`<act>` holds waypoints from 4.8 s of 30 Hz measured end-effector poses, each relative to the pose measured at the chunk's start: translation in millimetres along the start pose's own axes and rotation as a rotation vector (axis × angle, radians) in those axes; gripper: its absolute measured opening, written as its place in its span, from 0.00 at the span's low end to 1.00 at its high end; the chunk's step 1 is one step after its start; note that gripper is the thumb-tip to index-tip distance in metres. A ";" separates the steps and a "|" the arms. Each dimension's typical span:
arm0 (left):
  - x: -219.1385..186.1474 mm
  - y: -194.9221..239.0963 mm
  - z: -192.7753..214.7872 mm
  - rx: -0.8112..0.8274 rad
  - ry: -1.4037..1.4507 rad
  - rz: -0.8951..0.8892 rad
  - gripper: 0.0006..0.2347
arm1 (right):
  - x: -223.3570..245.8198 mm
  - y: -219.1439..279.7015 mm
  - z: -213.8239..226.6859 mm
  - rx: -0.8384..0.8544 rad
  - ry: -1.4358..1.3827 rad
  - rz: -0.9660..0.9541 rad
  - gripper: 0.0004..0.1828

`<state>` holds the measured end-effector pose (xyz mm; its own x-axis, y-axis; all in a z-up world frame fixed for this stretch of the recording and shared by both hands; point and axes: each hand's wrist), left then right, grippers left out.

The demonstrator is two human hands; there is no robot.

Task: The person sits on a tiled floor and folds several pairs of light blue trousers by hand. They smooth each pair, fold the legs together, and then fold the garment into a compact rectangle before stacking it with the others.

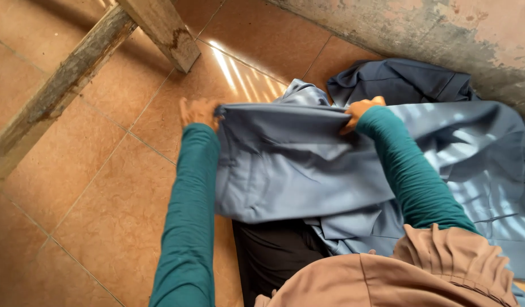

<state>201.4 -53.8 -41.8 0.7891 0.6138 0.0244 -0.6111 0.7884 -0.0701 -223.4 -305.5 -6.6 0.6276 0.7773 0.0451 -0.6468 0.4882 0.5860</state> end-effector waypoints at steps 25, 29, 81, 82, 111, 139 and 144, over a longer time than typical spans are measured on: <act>347.1 507.0 -94.4 -0.334 -0.353 0.410 0.05 | 382.9 -102.4 -115.8 -0.066 0.107 0.415 0.17; 359.3 542.1 -48.8 0.099 -0.413 0.726 0.04 | 461.2 -93.1 -138.2 -0.039 0.228 0.526 0.16; 470.6 663.5 8.7 0.265 0.620 1.926 0.35 | 499.1 5.8 -266.3 -0.179 0.163 1.301 0.20; 457.4 652.7 21.9 0.262 0.623 1.928 0.35 | 495.7 -6.1 -253.6 -0.180 0.167 1.304 0.20; 250.6 546.3 -69.7 0.510 0.384 1.153 0.27 | 466.4 -6.3 -135.8 0.101 -1.822 0.165 0.14; 288.2 532.3 -134.2 -0.478 -0.538 1.112 0.18 | 614.2 126.4 73.7 -0.006 -1.822 0.821 0.12; 267.5 574.0 -3.2 -0.064 0.368 1.383 0.25 | 515.2 -27.2 -37.2 -0.118 -1.993 0.682 0.26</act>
<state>61.9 562.8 -78.6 -0.4497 0.8202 -0.3537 -0.8920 -0.4324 0.1316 101.4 96.5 -29.4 -0.2107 -0.5319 0.8202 -0.8864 0.4577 0.0691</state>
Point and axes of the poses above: each hand's wrist, its own y-axis away from the middle knuckle, its own z-axis out of the back of the hand, x = y × z, and after that the axes turned 10 degrees about z, right-handed
